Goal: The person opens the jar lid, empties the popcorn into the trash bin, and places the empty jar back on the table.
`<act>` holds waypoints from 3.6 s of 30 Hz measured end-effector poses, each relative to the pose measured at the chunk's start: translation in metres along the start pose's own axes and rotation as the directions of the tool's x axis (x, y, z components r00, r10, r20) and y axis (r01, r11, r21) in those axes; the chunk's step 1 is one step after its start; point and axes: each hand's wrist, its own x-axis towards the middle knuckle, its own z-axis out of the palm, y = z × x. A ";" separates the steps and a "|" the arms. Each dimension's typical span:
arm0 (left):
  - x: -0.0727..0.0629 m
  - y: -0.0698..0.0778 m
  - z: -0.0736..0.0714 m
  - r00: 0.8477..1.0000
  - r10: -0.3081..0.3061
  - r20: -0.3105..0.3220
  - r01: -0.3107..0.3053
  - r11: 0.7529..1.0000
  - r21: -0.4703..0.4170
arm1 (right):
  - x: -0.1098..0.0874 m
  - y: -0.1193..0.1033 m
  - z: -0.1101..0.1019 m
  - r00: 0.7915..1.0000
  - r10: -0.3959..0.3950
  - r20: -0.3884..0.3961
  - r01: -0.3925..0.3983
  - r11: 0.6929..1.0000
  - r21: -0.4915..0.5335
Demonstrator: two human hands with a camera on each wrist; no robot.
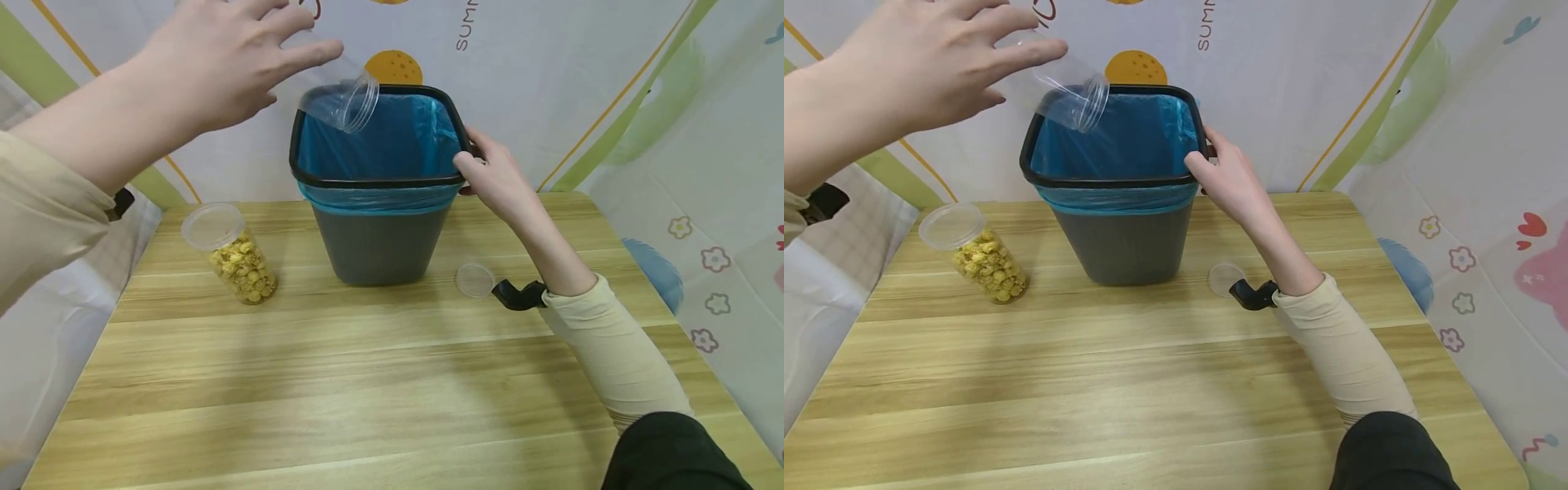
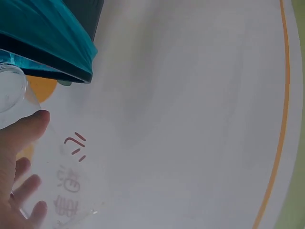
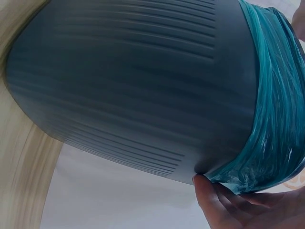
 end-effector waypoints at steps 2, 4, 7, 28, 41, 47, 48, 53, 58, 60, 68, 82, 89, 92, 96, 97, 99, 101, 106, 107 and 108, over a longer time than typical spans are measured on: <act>-0.004 -0.002 0.002 0.999 -0.041 -0.021 0.040 0.998 -0.054 | 0.000 0.000 0.000 1.000 0.003 -0.002 -0.003 1.000 0.003; -0.007 -0.002 0.003 0.996 -0.090 -0.027 0.086 0.990 -0.113 | 0.000 0.000 0.000 1.000 0.007 -0.003 -0.007 1.000 0.007; -0.011 -0.002 0.005 0.985 -0.172 -0.023 0.164 0.966 -0.200 | 0.000 0.000 -0.001 1.000 0.010 -0.004 -0.010 1.000 0.010; -0.054 0.005 0.023 0.749 -0.615 0.246 0.591 0.453 -0.667 | -0.004 0.002 -0.005 1.000 0.001 -0.005 -0.001 0.999 0.040; -0.106 0.005 0.064 0.511 -0.677 0.530 0.713 -0.011 -0.701 | -0.003 0.003 -0.005 1.000 0.012 -0.008 -0.011 0.999 0.041; -0.133 0.011 0.087 0.476 -0.641 0.602 0.705 -0.131 -0.697 | -0.003 0.005 -0.005 1.000 -0.002 -0.009 0.002 0.999 0.042; -0.137 0.012 0.092 0.473 -0.634 0.612 0.711 -0.137 -0.690 | -0.004 0.005 -0.005 1.000 -0.004 -0.009 0.005 0.999 0.042; -0.152 0.018 0.109 0.451 -0.600 0.660 0.717 -0.196 -0.668 | -0.004 0.006 -0.004 1.000 -0.006 -0.012 0.007 0.999 0.044; -0.162 0.025 0.123 0.415 -0.593 0.690 0.657 -0.330 -0.678 | -0.005 0.006 -0.003 1.000 -0.009 -0.019 0.009 0.999 0.041; -0.165 0.028 0.129 0.405 -0.594 0.695 0.622 -0.378 -0.685 | -0.004 0.006 -0.003 1.000 -0.010 -0.021 0.011 0.999 0.041; -0.179 0.046 0.152 0.398 -0.581 0.710 0.615 -0.406 -0.676 | -0.005 0.007 -0.002 1.000 -0.018 -0.023 0.019 0.999 0.042; -0.196 0.081 0.182 0.449 -0.580 0.679 0.582 -0.387 -0.715 | -0.010 0.006 -0.006 1.000 -0.011 -0.015 0.012 0.999 0.043; -0.200 0.092 0.192 0.472 -0.588 0.657 0.556 -0.381 -0.739 | -0.010 0.006 -0.006 1.000 -0.010 -0.016 0.011 0.999 0.045; -0.201 0.094 0.195 0.479 -0.580 0.659 0.563 -0.372 -0.738 | -0.010 0.006 -0.005 1.000 -0.014 -0.018 0.015 0.999 0.047; -0.202 0.098 0.199 0.501 -0.586 0.637 0.493 -0.412 -0.767 | -0.010 0.007 -0.005 0.999 -0.024 -0.022 0.026 0.998 0.061; -0.203 0.099 0.201 0.506 -0.590 0.629 0.466 -0.426 -0.775 | -0.010 0.007 -0.005 0.999 -0.026 -0.022 0.028 0.998 0.064; -0.203 0.100 0.202 0.508 -0.602 0.616 0.441 -0.433 -0.786 | -0.010 0.007 -0.005 0.999 -0.027 -0.023 0.028 0.997 0.066; -0.204 0.102 0.203 0.507 -0.606 0.613 0.431 -0.438 -0.789 | -0.010 0.006 -0.005 0.999 -0.026 -0.023 0.028 0.997 0.065; -0.204 0.105 0.204 0.501 -0.615 0.609 0.450 -0.415 -0.790 | -0.010 0.006 -0.005 0.999 -0.023 -0.027 0.025 0.998 0.062; -0.204 0.105 0.204 0.503 -0.613 0.609 0.456 -0.411 -0.790 | -0.010 0.006 -0.005 0.999 -0.022 -0.028 0.024 0.998 0.063; -0.204 0.105 0.204 0.505 -0.612 0.608 0.462 -0.403 -0.790 | -0.010 0.006 -0.005 0.999 -0.021 -0.029 0.023 0.998 0.064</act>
